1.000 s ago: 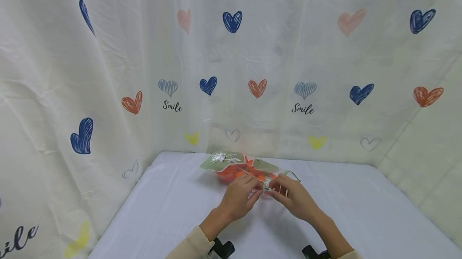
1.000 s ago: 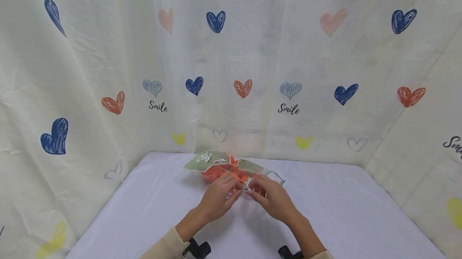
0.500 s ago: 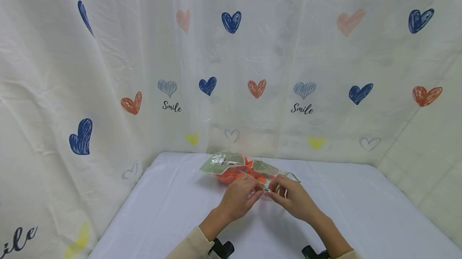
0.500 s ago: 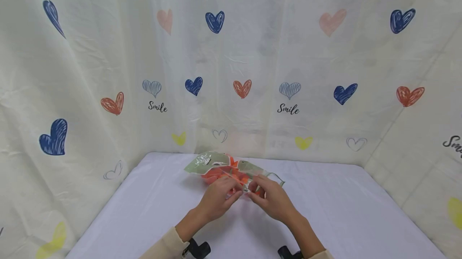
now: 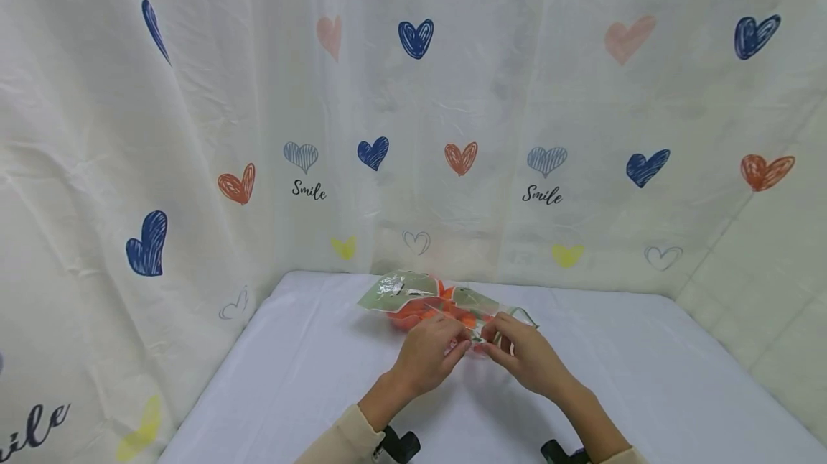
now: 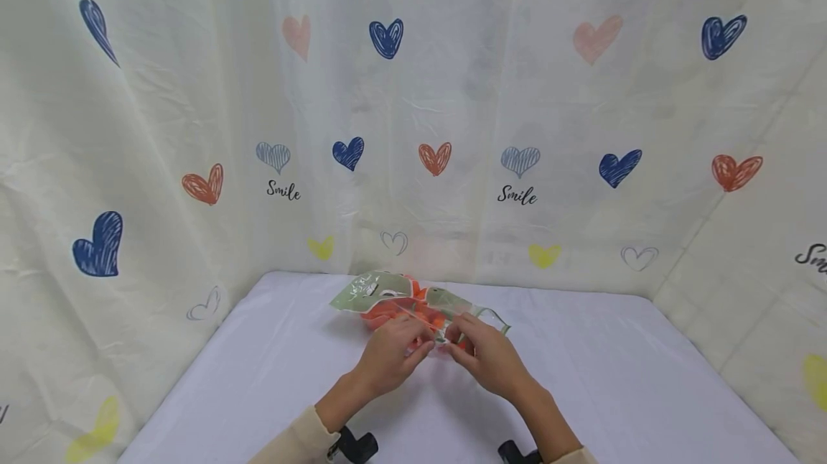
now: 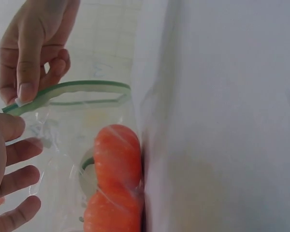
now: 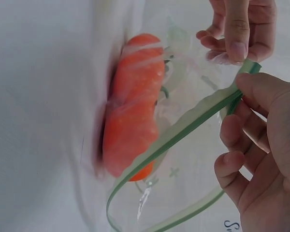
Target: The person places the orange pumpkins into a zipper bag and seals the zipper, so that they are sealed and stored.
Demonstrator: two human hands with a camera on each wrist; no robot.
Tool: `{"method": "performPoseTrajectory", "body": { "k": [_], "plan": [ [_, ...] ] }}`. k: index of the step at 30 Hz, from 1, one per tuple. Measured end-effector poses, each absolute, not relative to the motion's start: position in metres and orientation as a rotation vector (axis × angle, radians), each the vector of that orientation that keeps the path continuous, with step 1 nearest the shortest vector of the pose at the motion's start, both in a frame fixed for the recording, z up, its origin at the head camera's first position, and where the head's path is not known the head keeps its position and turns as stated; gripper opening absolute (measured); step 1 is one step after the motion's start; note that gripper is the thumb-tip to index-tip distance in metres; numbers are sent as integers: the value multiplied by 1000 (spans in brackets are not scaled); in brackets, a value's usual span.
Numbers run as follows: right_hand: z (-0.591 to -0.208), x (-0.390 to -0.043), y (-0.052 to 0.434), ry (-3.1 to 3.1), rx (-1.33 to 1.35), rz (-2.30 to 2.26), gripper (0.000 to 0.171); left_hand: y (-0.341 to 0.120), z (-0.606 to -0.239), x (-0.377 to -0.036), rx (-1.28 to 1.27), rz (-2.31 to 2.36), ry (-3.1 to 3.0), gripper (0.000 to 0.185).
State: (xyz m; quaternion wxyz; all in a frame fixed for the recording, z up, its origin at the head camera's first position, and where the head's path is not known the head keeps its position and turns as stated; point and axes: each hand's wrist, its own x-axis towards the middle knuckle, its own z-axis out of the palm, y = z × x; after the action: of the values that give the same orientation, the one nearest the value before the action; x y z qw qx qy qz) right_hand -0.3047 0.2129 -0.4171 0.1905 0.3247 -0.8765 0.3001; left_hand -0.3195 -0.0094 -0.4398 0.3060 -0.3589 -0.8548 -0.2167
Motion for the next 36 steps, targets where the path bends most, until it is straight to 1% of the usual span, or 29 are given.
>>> {"method": "performPoseTrajectory", "body": {
  "k": [13,20,36],
  "plan": [
    [-423,-309,218,-2476,870,779,20,-14,-439,-322,-914,-596,-2283,9],
    [-424,-309,222,-2505,848,760,16,-15,-440,-324,-905,-658,-2293,9],
    [-431,-317,230,-2547,743,746,14,-19,-435,-325,-855,-697,-2317,8]
  ]
}}
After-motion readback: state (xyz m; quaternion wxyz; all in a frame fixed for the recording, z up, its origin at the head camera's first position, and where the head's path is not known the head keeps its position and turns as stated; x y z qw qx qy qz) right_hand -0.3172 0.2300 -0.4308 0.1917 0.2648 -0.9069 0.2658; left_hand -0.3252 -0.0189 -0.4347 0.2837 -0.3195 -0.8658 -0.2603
